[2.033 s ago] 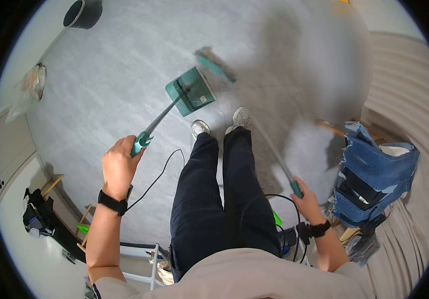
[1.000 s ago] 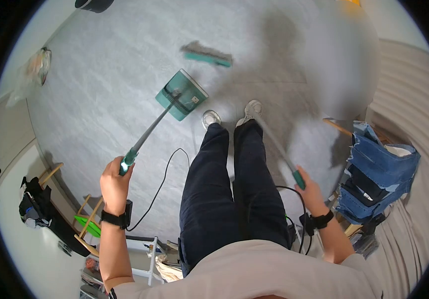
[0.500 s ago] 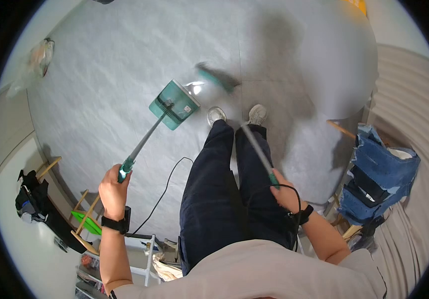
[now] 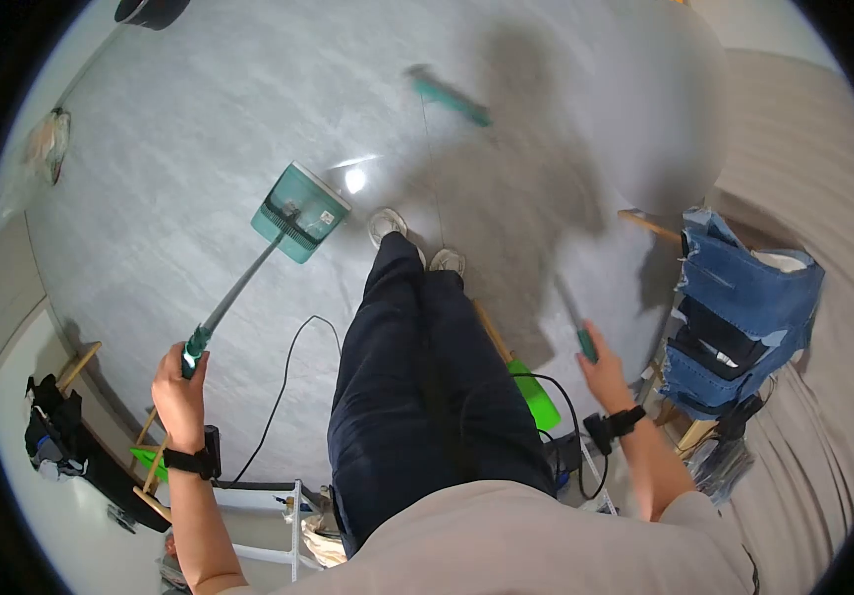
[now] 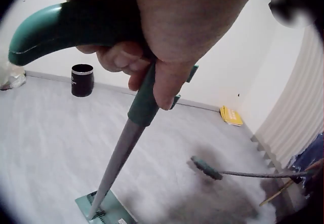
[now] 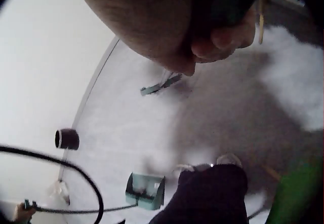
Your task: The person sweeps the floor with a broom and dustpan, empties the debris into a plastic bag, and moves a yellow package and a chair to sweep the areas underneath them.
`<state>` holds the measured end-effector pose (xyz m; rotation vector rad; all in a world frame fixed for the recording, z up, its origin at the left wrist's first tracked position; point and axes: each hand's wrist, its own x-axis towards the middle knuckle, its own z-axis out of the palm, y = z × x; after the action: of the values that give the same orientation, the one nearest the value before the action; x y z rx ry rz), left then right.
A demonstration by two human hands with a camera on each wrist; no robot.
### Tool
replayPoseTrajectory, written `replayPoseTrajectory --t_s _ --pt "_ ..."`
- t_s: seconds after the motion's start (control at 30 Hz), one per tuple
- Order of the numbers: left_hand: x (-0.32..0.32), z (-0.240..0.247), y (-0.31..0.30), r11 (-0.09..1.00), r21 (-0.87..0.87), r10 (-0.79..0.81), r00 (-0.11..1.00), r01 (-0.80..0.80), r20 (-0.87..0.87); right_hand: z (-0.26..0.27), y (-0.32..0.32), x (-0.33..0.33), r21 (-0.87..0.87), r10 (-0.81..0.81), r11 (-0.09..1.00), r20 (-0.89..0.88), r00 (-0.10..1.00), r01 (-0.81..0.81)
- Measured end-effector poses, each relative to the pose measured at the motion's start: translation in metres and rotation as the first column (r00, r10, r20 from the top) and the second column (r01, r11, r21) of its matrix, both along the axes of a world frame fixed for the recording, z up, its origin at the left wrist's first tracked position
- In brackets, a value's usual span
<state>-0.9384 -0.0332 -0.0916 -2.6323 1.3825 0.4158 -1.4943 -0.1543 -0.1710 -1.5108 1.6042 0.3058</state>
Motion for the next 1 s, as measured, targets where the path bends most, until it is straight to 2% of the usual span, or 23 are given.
replayPoseTrajectory --t_s 0.03,0.1,0.17,0.2,0.27,0.33,0.37,0.43,0.57,0.63,0.7,0.73,0.77,0.83,0.93,1.0 --pt "0.000 -0.001 0.002 1.000 -0.001 0.002 1.000 -0.002 0.009 -0.013 -0.003 -0.021 -0.085 -0.027 0.996 0.009 1.000 0.028" --pt "-0.006 -0.002 0.002 0.999 -0.030 -0.030 0.999 0.030 0.029 -0.044 -0.016 -0.069 -0.250 0.015 0.968 -0.090 0.996 -0.037" --pt "-0.015 -0.002 -0.001 1.000 -0.012 -0.028 0.999 0.028 0.035 -0.041 -0.056 -0.076 -0.054 -0.280 0.960 -0.182 0.943 0.275" --pt "-0.019 -0.002 -0.002 1.000 0.005 -0.023 0.999 0.022 0.041 -0.063 -0.066 -0.098 -0.077 -0.406 0.913 -0.099 0.908 0.400" --pt "-0.022 -0.004 0.002 0.998 -0.025 -0.062 0.997 0.063 0.049 -0.091 -0.092 -0.128 -0.085 -0.407 0.913 -0.128 0.905 0.399" --pt "-0.030 -0.001 0.000 0.999 -0.024 -0.034 0.998 0.035 0.045 -0.109 -0.106 -0.145 0.042 -0.508 0.858 -0.077 0.858 0.512" --pt "-0.034 -0.002 0.002 0.999 -0.037 -0.029 0.998 0.031 0.057 -0.113 -0.098 -0.148 0.042 -0.510 0.857 -0.078 0.857 0.514" --pt "-0.038 -0.003 0.007 0.999 -0.043 -0.025 0.998 0.027 0.063 -0.115 -0.070 -0.132 -0.015 -0.414 0.909 -0.159 0.896 0.417" --pt "-0.044 -0.001 0.014 0.998 -0.040 0.042 0.997 -0.039 0.058 -0.062 0.023 -0.083 0.151 -0.330 0.928 -0.098 0.939 0.342" --pt "-0.042 -0.004 0.021 0.999 -0.042 0.013 0.996 -0.009 0.083 -0.032 0.055 -0.066 0.254 -0.321 0.912 -0.050 0.946 0.323" --pt "-0.042 -0.006 0.025 0.999 -0.043 -0.024 0.993 0.029 0.113 -0.025 0.088 -0.064 0.104 -0.115 0.989 0.138 0.984 0.101" --pt "-0.041 -0.006 0.026 0.999 -0.044 -0.007 0.995 0.011 0.102 0.003 0.084 -0.042 0.362 -0.241 0.910 0.063 0.969 0.202" --pt "-0.040 -0.005 0.030 0.999 -0.044 0.017 0.996 -0.013 0.093 0.016 0.084 -0.036 0.366 -0.245 0.908 0.067 0.967 0.205" --pt "-0.037 -0.007 0.040 0.999 -0.051 0.014 0.996 -0.010 0.087 0.033 0.089 -0.027 0.531 -0.428 0.789 0.117 0.896 0.308" --pt "-0.032 -0.006 0.050 0.998 -0.055 -0.009 0.996 0.014 0.088 0.053 0.097 -0.027 0.541 -0.419 0.774 0.047 0.907 0.329" --pt "-0.030 -0.001 0.054 0.998 -0.057 0.043 0.999 -0.042 0.018 0.053 0.108 -0.032 0.510 -0.406 0.795 0.047 0.913 0.327"
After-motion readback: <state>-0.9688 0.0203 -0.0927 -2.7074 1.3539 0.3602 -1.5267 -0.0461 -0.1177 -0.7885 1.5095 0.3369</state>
